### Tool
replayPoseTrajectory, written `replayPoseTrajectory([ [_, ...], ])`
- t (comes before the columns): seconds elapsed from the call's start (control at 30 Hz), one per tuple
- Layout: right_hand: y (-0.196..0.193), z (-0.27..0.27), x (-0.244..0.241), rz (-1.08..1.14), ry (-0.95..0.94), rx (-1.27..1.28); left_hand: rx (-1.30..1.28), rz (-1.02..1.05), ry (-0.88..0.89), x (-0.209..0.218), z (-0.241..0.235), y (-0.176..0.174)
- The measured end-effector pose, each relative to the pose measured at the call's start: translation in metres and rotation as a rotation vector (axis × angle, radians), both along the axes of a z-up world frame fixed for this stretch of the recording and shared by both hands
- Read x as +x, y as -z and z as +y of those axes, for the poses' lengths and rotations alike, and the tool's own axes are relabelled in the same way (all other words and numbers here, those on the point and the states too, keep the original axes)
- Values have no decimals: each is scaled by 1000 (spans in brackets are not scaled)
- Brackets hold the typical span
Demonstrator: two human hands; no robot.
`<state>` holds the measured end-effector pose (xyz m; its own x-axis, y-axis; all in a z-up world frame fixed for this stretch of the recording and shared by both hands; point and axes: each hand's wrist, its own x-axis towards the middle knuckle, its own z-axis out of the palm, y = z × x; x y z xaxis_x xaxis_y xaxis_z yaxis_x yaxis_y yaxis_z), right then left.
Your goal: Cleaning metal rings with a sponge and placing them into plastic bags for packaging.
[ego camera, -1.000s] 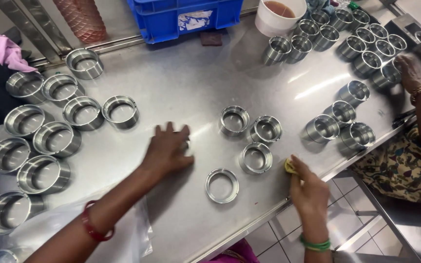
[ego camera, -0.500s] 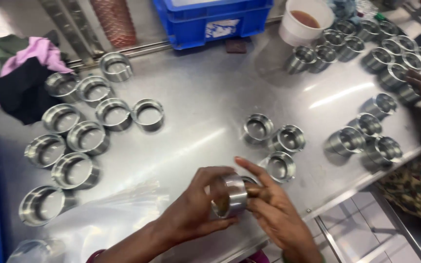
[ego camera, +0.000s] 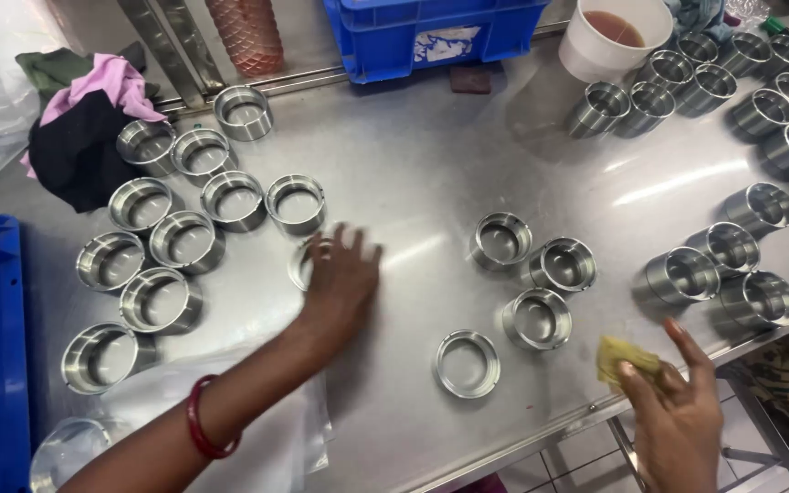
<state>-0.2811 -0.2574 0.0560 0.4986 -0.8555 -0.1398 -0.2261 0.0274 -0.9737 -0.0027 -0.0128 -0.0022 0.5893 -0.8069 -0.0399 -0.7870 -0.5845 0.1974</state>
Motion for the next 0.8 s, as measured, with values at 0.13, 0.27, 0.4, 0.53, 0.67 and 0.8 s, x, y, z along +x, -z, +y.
replayPoseTrajectory([
  [0.13,13,-2,-11,-55,70,9,-402,432,336,-71,-48,-17],
  [0.27,24,15,-4,253,-101,48,-69,491,307,-93,-55,-15],
  [0.4,8,62,25,299,-457,37,-242,1556,-251,-92,-53,-12],
  [0.53,-13,71,41,63,-623,254,-352,1821,-291,-103,-26,-39],
  [0.67,-1,58,48,-340,-766,524,-663,747,327,-84,-13,-56],
  [0.8,-7,53,74,-114,-766,298,-465,896,261,-50,-33,-50],
])
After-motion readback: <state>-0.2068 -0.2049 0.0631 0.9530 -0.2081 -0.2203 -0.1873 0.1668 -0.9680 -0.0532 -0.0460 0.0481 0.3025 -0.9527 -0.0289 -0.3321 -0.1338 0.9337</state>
